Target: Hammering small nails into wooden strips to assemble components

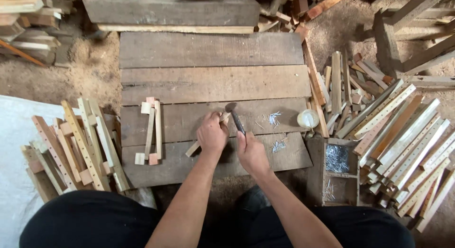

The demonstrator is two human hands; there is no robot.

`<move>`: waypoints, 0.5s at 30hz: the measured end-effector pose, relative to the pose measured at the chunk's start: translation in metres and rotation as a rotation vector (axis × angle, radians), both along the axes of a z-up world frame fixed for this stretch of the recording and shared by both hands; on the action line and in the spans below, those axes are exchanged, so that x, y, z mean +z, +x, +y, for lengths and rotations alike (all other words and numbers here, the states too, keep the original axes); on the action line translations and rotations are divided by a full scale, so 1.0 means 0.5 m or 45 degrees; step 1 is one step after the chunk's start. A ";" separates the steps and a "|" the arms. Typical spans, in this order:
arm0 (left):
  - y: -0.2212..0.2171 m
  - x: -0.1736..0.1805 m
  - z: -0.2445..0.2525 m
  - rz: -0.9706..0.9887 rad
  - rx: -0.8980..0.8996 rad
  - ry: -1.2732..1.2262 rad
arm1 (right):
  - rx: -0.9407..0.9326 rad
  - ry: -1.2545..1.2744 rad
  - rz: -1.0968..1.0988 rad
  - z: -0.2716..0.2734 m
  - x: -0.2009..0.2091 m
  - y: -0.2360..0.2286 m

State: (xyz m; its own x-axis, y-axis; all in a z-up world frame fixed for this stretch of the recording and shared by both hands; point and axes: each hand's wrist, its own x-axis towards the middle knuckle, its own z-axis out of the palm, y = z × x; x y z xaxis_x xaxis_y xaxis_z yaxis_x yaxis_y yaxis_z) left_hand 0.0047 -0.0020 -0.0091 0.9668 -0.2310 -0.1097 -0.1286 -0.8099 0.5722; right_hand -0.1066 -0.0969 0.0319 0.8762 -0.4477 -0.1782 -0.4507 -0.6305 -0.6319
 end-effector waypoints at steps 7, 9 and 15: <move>0.009 -0.009 0.004 0.044 -0.049 0.096 | 0.051 0.032 0.045 0.000 -0.026 -0.010; 0.012 0.000 0.013 0.184 -0.064 0.141 | -0.187 0.393 -0.024 0.016 -0.006 -0.023; 0.023 0.017 0.040 0.821 0.653 -0.853 | -0.425 0.539 0.052 -0.035 0.013 -0.055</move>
